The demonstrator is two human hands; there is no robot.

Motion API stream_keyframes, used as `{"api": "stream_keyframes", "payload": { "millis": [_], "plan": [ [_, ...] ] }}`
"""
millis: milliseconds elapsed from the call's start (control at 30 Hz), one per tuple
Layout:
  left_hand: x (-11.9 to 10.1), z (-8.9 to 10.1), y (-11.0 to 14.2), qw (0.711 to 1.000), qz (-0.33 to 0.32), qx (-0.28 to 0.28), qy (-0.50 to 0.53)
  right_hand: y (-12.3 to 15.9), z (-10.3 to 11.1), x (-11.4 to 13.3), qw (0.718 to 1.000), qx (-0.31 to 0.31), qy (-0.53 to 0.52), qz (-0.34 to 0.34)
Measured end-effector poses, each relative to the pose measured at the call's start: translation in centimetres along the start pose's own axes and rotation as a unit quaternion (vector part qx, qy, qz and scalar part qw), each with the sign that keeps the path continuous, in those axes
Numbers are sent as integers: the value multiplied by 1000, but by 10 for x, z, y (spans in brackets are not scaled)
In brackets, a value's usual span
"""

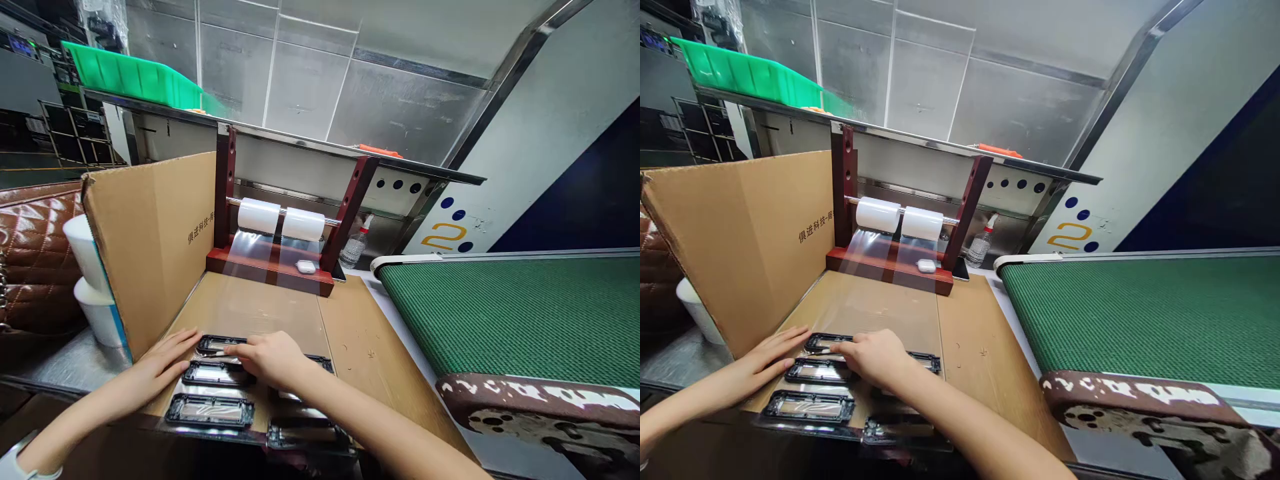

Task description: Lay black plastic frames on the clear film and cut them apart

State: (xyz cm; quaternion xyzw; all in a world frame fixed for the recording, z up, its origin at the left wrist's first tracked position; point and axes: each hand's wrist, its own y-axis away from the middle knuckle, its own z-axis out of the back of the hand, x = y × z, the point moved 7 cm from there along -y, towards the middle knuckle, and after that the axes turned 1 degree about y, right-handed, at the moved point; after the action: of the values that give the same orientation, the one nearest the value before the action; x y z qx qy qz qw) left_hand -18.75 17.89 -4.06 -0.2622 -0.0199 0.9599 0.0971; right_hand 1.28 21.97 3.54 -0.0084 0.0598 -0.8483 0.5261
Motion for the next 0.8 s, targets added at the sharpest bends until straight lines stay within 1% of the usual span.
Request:
{"api": "stream_keyframes", "payload": {
  "millis": [400,600,800],
  "plan": [
    [0,0,-1,1000,-4,-3,-7,18,4,-15,1000,-2,21,-2],
    [-1,1,0,1000,-14,-14,-11,29,10,-19,1000,-1,30,7],
    [-4,5,1,999,-26,-20,-10,34,11,-19,997,12,67,28]
  ]
}}
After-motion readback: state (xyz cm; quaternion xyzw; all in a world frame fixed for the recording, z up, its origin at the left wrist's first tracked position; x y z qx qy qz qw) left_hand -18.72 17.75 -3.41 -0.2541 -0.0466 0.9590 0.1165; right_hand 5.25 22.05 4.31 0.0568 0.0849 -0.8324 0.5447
